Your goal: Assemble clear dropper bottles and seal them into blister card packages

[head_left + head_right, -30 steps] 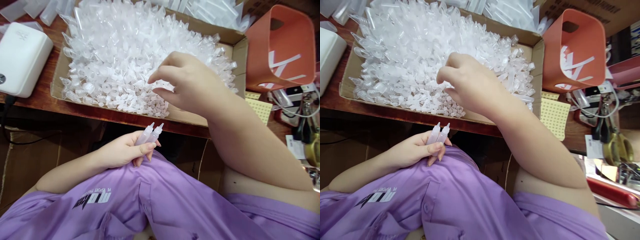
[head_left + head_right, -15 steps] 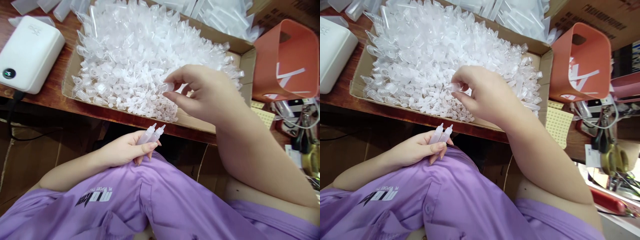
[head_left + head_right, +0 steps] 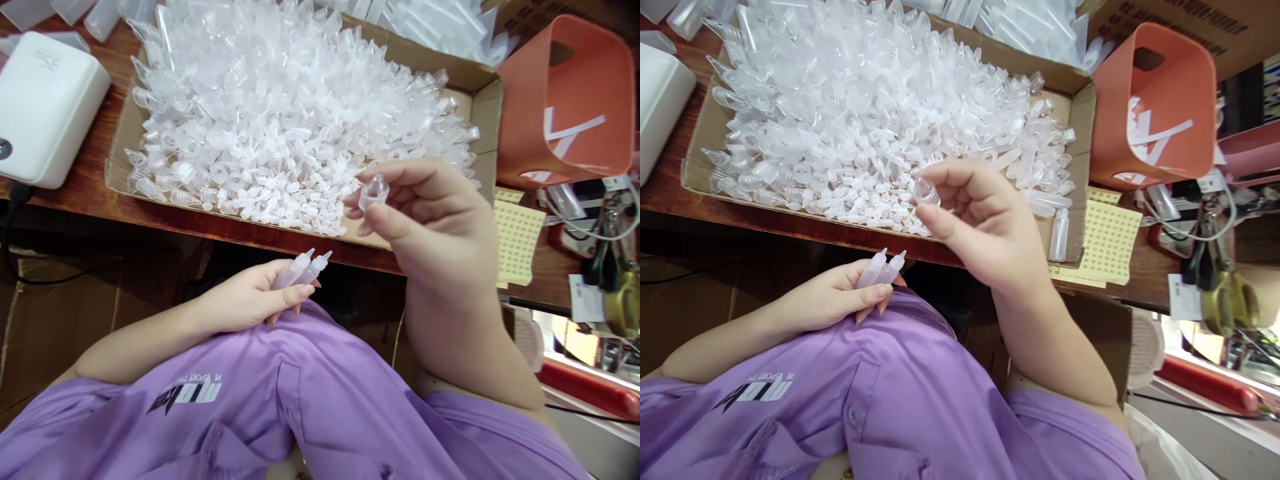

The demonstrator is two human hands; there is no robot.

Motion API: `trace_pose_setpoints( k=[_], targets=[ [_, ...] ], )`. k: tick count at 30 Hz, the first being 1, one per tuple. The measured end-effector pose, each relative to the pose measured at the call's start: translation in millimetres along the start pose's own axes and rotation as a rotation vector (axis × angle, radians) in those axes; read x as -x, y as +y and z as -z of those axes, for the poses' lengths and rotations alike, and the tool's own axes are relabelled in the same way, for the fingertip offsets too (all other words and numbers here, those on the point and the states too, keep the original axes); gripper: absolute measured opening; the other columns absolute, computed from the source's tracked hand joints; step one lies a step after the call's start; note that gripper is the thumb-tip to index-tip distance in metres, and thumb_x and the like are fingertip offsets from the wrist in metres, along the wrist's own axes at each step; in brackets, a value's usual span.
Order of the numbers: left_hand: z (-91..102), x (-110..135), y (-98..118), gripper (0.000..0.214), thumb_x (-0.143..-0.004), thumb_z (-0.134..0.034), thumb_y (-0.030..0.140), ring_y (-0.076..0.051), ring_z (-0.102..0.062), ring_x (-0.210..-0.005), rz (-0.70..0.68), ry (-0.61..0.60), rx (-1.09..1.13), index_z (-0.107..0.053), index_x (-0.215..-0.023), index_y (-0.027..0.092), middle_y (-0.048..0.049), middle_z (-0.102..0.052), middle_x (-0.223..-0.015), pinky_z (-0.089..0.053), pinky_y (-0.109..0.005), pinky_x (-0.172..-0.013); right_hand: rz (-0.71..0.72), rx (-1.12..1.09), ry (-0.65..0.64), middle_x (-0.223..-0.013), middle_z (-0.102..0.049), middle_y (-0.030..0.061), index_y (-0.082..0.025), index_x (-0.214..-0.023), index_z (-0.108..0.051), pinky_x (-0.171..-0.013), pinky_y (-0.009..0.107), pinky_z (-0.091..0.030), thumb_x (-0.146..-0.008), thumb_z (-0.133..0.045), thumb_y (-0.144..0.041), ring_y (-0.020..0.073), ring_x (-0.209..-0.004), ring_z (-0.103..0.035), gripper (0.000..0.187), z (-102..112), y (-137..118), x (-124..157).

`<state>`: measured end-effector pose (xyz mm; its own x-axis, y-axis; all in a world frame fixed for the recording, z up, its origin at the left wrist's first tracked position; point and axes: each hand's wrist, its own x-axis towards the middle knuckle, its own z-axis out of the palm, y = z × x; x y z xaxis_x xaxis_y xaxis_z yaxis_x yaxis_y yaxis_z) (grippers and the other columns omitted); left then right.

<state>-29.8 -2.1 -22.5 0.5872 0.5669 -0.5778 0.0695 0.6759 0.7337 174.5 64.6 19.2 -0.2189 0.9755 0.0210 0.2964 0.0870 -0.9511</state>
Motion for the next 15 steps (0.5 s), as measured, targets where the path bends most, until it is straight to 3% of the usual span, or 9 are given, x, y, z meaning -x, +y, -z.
trace_pose_setpoints(
  k=[3,10,15],
  targets=[
    [-3.0,-1,1,0.040,-0.090,-0.062,0.052,-0.008,-0.043,-0.056,-0.005,0.012,-0.048,-0.061,-0.109,0.017,0.0050,-0.053,-0.073,-0.036,-0.023,-0.056,0.022,0.046,-0.050,-0.104,-0.069,0.0057,-0.030,-0.120,-0.062,-0.071,0.033,-0.059,-0.088,-0.067,-0.043,0.0205,-0.090,-0.067,0.035,-3,6,24],
    [-12.2,-2,10,0.019,-0.089,-0.066,0.035,-0.008,-0.044,-0.064,-0.093,0.027,-0.092,-0.060,-0.087,0.018,0.0069,-0.050,-0.072,-0.038,-0.022,-0.066,0.000,-0.203,-0.073,-0.103,-0.074,0.0046,-0.026,-0.108,-0.056,-0.084,0.034,-0.060,-0.095,-0.061,-0.034,0.0183,-0.093,-0.072,0.016,-13,21,59],
    [-12.5,-5,14,0.023,-0.087,-0.068,0.034,-0.012,-0.055,-0.080,-0.052,0.001,-0.134,-0.068,-0.101,0.017,0.0027,-0.063,-0.087,-0.042,-0.023,-0.077,-0.043,-0.290,-0.207,-0.109,-0.075,0.0016,-0.025,-0.103,-0.067,-0.086,0.026,-0.058,-0.090,-0.068,-0.017,0.0132,-0.097,-0.072,0.016,4,23,65]
  ],
)
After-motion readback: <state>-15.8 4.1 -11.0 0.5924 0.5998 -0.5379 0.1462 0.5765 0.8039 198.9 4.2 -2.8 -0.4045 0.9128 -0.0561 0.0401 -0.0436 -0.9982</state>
